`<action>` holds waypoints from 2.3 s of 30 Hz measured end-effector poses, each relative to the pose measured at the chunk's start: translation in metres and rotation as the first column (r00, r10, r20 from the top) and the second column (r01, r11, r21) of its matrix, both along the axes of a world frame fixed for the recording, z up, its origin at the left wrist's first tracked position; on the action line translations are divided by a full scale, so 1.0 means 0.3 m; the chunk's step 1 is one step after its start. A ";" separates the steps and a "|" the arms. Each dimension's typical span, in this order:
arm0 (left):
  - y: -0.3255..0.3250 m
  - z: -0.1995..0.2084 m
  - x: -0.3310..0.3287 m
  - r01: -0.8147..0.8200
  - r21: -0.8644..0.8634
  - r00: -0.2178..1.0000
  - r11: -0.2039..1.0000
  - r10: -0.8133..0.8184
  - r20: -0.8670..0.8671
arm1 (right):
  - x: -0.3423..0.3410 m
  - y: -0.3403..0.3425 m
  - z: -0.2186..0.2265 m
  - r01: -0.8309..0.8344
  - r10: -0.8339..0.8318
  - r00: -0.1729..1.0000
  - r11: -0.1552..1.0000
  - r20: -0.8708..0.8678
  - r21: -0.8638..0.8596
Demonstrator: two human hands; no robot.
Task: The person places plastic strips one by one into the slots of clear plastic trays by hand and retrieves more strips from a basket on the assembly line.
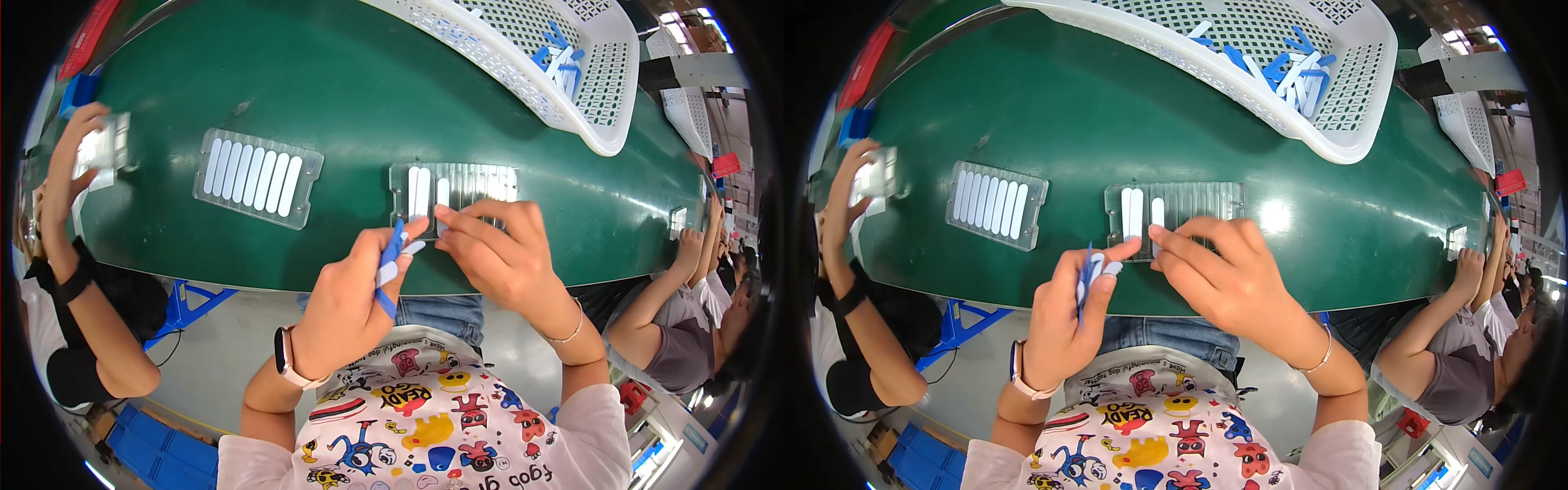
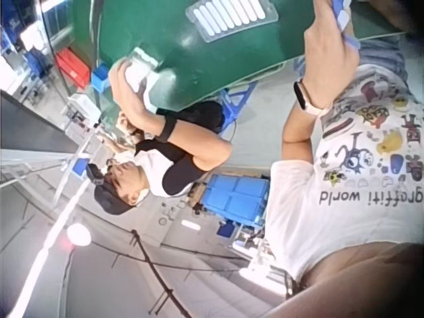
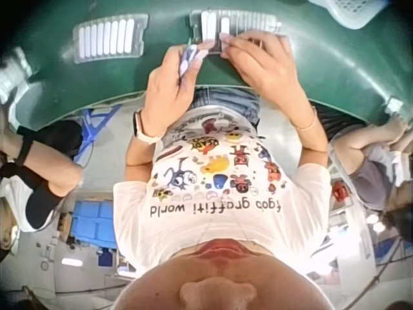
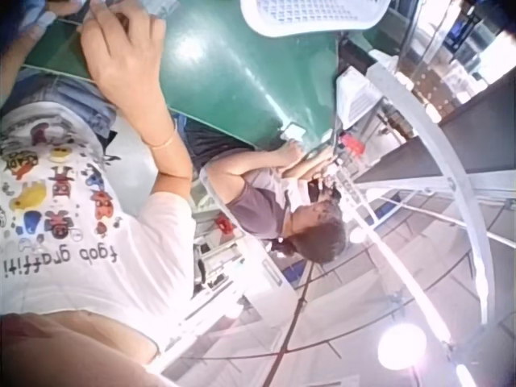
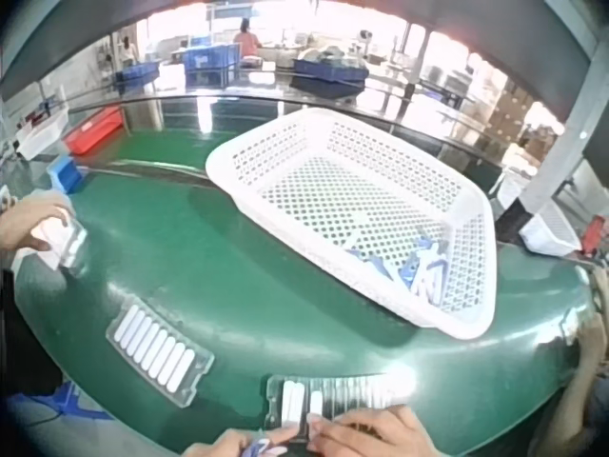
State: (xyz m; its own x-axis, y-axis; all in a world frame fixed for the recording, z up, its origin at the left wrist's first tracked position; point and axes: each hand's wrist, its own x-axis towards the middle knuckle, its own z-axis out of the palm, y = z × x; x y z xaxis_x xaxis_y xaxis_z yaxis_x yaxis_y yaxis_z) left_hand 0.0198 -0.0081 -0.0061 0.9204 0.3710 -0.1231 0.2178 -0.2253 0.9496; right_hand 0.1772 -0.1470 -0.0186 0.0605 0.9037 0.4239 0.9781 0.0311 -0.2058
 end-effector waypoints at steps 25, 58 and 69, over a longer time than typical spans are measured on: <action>0.021 0.001 -0.017 -0.170 -0.845 0.982 0.508 0.162 -0.100 | -0.084 -0.024 0.042 0.310 -0.262 0.936 0.930 0.235 -0.198; 0.057 0.001 -0.012 -0.186 -0.903 0.964 0.388 0.251 -0.091 | 0.056 0.015 0.027 0.178 -0.204 0.695 0.978 -0.690 -0.110; 0.055 -0.001 -0.015 -0.200 -0.831 0.975 0.519 0.190 -0.116 | 0.104 0.031 0.096 0.122 -0.244 0.588 0.969 -0.771 -0.214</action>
State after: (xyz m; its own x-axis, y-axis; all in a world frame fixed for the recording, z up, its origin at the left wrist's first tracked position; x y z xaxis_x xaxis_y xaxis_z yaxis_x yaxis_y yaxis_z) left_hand 0.0153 0.0083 -0.0065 0.8352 0.2648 -0.4819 0.1648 0.7156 0.6788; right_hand 0.2085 -0.1377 0.0103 0.4847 0.8745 0.0146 0.4148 -0.2152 -0.8841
